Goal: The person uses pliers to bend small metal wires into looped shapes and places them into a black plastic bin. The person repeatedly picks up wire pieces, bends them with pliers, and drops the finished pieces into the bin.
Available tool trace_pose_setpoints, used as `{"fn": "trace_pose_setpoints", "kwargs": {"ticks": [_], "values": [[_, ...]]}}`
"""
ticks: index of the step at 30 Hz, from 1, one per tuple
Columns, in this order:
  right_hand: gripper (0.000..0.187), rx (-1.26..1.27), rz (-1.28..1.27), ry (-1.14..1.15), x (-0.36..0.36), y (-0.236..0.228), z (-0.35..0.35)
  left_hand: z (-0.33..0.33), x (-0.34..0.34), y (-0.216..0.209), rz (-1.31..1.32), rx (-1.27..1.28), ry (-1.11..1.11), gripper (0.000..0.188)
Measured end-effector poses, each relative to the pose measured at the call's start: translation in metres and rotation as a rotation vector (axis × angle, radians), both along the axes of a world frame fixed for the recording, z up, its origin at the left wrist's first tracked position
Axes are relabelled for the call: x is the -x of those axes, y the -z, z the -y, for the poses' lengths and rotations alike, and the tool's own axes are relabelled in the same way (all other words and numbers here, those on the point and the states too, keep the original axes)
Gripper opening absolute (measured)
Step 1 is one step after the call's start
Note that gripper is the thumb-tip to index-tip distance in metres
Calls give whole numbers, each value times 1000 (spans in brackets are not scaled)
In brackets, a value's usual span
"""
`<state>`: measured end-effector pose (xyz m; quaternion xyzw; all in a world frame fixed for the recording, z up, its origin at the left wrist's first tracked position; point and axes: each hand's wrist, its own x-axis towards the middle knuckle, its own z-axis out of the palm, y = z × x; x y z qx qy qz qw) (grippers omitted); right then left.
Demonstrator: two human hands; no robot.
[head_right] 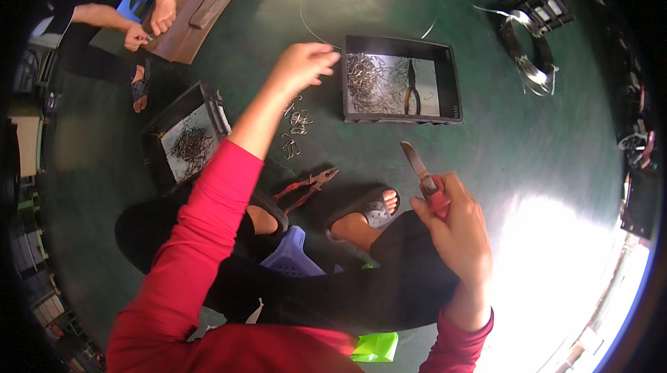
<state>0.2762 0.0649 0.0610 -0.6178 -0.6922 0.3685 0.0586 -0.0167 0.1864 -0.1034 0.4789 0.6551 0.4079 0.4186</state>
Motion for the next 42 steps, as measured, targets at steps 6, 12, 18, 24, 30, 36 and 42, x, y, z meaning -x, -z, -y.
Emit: {"fn": "trace_pose_setpoints", "kwargs": {"ticks": [6, 12, 18, 24, 30, 36, 42], "values": [[29, -88, 186, -18, -11, 8, -9, 21, 117, 131, -433, 199, -188, 18], [28, 46, 276, 2, 5, 13, -25, 40, 109, 234, -432, 124, -67, 8], [25, 48, 281, -44, 23, 16, -34, 20, 82, 257, -833, 64, 65, 10], [27, -2, 224, -102, 22, 17, -30, 18, 81, 200, -20, 245, -107, 9], [29, 9, -21, -74, 32, 12, -4, 64, 41, 63, 1056, 38, -111, 22], [30, 254, -327, -49, 64, 14, 31, 121, 3, -33, 1213, -253, -8, 12], [35, 263, -522, -117, 92, 37, 55, 163, -11, -84, 940, -456, -175, 12]]}}
